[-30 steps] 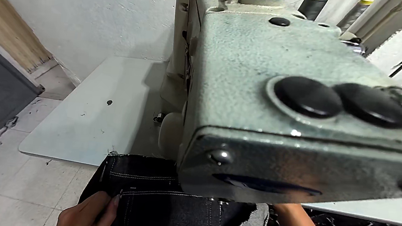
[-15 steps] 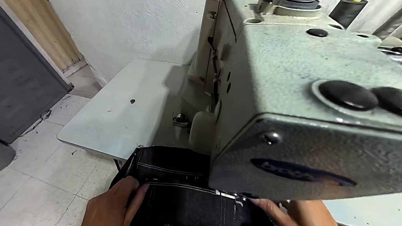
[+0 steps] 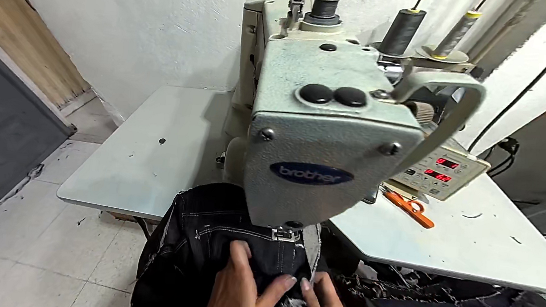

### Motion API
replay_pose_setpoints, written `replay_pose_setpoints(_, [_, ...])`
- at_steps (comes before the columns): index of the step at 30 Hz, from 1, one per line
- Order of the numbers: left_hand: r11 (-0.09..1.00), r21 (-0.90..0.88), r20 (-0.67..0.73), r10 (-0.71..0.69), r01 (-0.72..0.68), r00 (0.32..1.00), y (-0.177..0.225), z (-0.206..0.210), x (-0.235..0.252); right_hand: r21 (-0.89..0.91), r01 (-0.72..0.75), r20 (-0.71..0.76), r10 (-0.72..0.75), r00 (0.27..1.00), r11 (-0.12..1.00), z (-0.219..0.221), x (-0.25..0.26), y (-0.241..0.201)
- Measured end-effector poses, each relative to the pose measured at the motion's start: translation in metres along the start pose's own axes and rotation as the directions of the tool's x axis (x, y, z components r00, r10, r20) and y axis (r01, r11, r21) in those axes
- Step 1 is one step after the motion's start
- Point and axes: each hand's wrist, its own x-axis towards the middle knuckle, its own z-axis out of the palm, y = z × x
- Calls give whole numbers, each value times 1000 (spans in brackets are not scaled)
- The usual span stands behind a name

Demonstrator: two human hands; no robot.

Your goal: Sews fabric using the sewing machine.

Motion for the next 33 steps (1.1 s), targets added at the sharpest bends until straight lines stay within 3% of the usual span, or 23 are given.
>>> replay_pose_setpoints(3, [997,74,-108,-28,36,994,6,12,4,252,-131,-61,151,987,959,2,11,-6])
replay_pose_setpoints(6, [992,-64,-25,-114,112,993,6,1,7,213,-76,-104,100,990,974,-41,42,-14])
replay_pose_setpoints(8, [993,-111,-95,-50,39,994,-7,-15,9,106,59,-4,-58,998,993,-91,66,-25])
replay_pose_setpoints(11, [994,-51,-217,84,-98,973,-49,-43,13,-48,248,284,-225,932,968,-141,93,-49])
replay_pose_setpoints(14, [965,198,-307,229,-174,924,-98,-61,25,-87,237,400,-183,898,968,-100,101,-50])
replay_pose_setpoints(18, [880,418,-315,373,-225,873,-133,-70,46,18,210,274,-207,939,977,-42,102,-41])
replay_pose_setpoints(21, [877,412,-312,390,-247,866,-130,-68,56,47,272,203,-276,940,961,-43,100,-36])
replay_pose_setpoints(26, [859,410,-333,452,-305,827,-115,-64,79,74,259,119,-266,957,963,-49,89,-33])
replay_pose_setpoints(33, [864,395,-317,446,-311,837,-110,-62,85,50,207,128,-212,969,977,-55,79,-44])
